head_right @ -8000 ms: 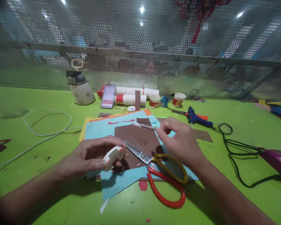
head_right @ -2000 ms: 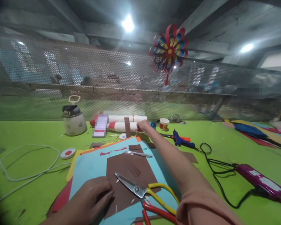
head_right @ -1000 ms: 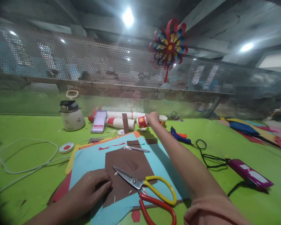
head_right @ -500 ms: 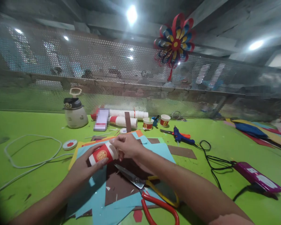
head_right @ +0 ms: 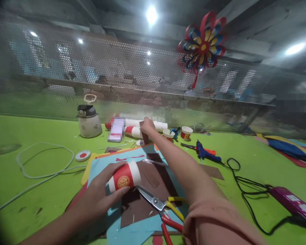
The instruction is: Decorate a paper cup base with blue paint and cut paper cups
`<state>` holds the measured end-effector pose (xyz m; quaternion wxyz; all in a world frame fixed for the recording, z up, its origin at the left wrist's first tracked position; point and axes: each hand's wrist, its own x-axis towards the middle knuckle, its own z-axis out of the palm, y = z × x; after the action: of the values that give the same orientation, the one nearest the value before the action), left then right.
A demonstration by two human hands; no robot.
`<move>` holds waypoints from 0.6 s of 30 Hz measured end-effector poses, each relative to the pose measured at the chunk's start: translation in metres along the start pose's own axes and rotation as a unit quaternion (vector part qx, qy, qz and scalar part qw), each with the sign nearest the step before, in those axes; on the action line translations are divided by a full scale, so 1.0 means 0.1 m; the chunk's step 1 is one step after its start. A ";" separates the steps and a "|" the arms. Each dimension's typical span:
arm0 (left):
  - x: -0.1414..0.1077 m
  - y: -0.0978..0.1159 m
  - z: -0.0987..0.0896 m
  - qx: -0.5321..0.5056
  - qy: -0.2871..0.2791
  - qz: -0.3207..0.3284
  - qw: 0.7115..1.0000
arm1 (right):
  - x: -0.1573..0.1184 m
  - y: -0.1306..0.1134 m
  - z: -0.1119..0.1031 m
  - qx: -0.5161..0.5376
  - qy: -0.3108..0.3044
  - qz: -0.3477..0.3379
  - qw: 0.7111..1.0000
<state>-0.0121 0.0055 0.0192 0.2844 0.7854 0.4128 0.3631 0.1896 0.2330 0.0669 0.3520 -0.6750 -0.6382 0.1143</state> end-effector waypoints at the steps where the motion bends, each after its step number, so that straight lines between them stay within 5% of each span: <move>1: 0.01 0.00 -0.01 0.004 0.007 -0.004 1.000 | -0.01 -0.01 0.02 0.012 0.002 -0.010 1.000; 5: 0.05 -0.03 -0.04 0.012 0.021 -0.024 0.999 | -0.01 -0.05 -0.14 0.078 0.020 -0.045 0.996; 12: 0.09 -0.09 -0.09 -0.032 0.092 -0.082 0.992 | -0.11 0.13 -0.84 0.223 0.097 -0.008 0.970; 15: 0.16 -0.10 -0.18 -0.078 0.187 -0.128 0.971 | -0.40 0.31 -0.81 0.257 0.090 0.031 0.962; 18: 0.21 -0.10 -0.24 -0.137 0.234 -0.153 0.950 | -0.80 0.48 -0.54 0.251 0.066 0.064 0.964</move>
<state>-0.0279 0.0318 0.0326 0.3365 0.5591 0.5296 0.5420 0.2465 0.1431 0.0526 0.5439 -0.6103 -0.5197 0.2482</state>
